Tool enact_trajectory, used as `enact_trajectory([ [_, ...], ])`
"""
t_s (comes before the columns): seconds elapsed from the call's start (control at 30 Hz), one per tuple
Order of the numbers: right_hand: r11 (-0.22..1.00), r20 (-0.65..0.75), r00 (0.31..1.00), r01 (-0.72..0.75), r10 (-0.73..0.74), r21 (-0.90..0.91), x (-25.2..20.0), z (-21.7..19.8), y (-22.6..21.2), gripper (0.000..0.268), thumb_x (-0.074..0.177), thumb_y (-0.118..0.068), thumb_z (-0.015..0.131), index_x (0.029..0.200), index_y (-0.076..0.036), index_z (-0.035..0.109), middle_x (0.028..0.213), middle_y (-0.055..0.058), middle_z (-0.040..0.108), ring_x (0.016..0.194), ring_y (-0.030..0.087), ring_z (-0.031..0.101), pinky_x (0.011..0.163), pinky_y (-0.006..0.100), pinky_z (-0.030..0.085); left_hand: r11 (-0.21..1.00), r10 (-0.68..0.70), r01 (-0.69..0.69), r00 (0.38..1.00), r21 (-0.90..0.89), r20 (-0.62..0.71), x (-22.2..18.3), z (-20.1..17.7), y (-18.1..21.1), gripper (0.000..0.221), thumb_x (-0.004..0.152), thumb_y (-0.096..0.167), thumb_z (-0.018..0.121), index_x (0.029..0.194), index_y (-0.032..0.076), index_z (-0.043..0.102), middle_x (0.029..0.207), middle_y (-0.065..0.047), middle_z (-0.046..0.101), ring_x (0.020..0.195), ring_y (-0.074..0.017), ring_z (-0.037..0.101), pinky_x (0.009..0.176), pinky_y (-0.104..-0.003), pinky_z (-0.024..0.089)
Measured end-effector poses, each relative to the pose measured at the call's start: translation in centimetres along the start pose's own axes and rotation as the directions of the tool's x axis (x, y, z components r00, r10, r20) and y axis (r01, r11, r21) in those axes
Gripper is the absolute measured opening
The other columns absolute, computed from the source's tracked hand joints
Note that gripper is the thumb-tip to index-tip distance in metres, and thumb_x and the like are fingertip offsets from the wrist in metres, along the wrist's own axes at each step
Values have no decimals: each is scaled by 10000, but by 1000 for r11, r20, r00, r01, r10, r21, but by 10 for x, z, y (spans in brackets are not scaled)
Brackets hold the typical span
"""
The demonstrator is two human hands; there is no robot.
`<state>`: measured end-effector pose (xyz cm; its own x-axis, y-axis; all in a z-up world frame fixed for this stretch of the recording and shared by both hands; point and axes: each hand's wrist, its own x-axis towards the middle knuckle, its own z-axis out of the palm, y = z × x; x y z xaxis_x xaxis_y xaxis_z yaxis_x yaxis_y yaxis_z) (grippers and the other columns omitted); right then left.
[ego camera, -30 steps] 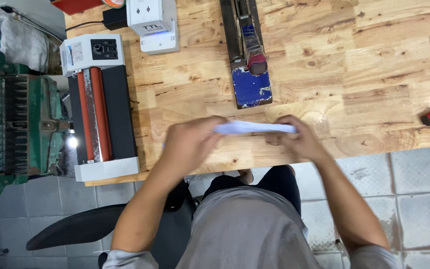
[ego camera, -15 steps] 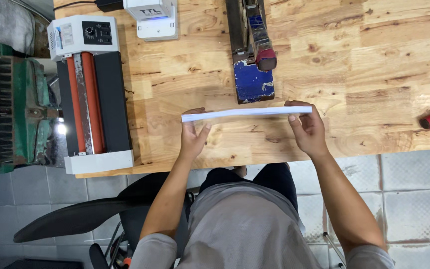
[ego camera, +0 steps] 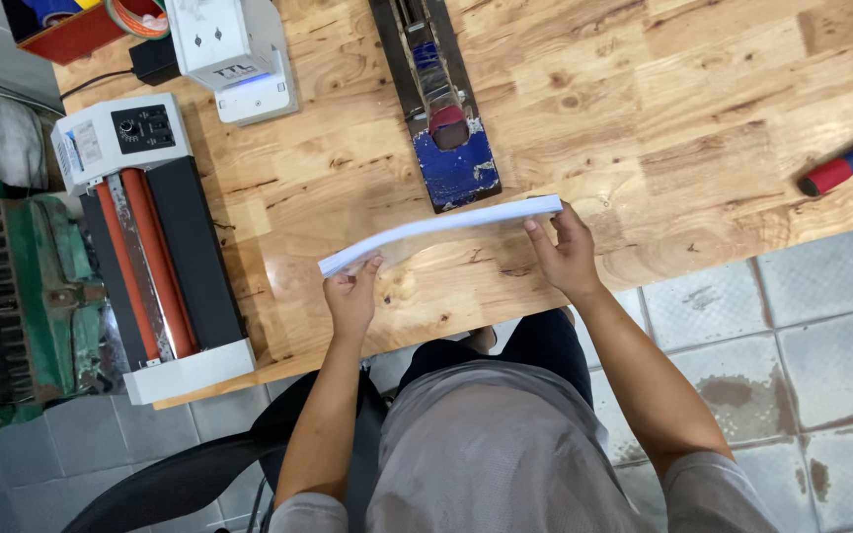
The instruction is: The person assembles printed sheets into booklets, places them into plastic sleeves, and uses a hammer to flatten the spine. The person repeats this process for multiple booklets on a wooden workbench.
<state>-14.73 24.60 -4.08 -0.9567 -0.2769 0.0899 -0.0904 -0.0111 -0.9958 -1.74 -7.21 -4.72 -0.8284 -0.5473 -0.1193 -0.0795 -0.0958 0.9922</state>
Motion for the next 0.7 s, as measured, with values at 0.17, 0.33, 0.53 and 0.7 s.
enact_trajectory([
  [0.17, 996, -60, 998, 2, -7, -93, -6, 8, -1, 355, 1077, -58, 654, 1400, 39, 545, 1368, 177, 604, 1290, 202, 572, 1163, 341, 440, 996, 86, -85, 996, 14, -9, -6, 6, -2, 246, 955, -19, 738, 1181, -19, 641, 1152, -113, 702, 1091, -176, 647, 1001, -308, 498],
  [0.33, 935, -32, 984, 158, -178, -318, -5, 12, -23, 442, 1075, -65, 643, 1485, 25, 502, 1582, 267, 498, 1464, 293, 517, 1221, 374, 391, 994, 106, -99, 980, -51, 169, -4, -3, 13, 425, 887, -75, 705, 1242, 53, 509, 1234, -82, 625, 1217, -176, 581, 1113, -334, 432],
  [0.53, 973, -10, 994, 101, -105, -209, 1, 13, -40, 688, 1060, -83, 607, 1620, 60, 234, 1404, 172, 649, 1358, 256, 586, 1193, 363, 400, 998, 68, -66, 971, -19, 228, 6, -12, 19, 366, 908, -95, 706, 1208, 39, 544, 1240, -84, 649, 1214, -182, 591, 1107, -331, 440],
  [0.7, 959, 24, 990, 140, -138, -246, 2, 9, -40, 674, 1079, -112, 593, 1618, 63, 228, 1396, 157, 654, 1378, 268, 581, 1205, 371, 391, 995, 66, -81, 964, 50, 258, 9, -18, 16, 359, 900, -102, 721, 1200, 31, 574, 1219, -82, 649, 1201, -174, 588, 1088, -315, 438],
])
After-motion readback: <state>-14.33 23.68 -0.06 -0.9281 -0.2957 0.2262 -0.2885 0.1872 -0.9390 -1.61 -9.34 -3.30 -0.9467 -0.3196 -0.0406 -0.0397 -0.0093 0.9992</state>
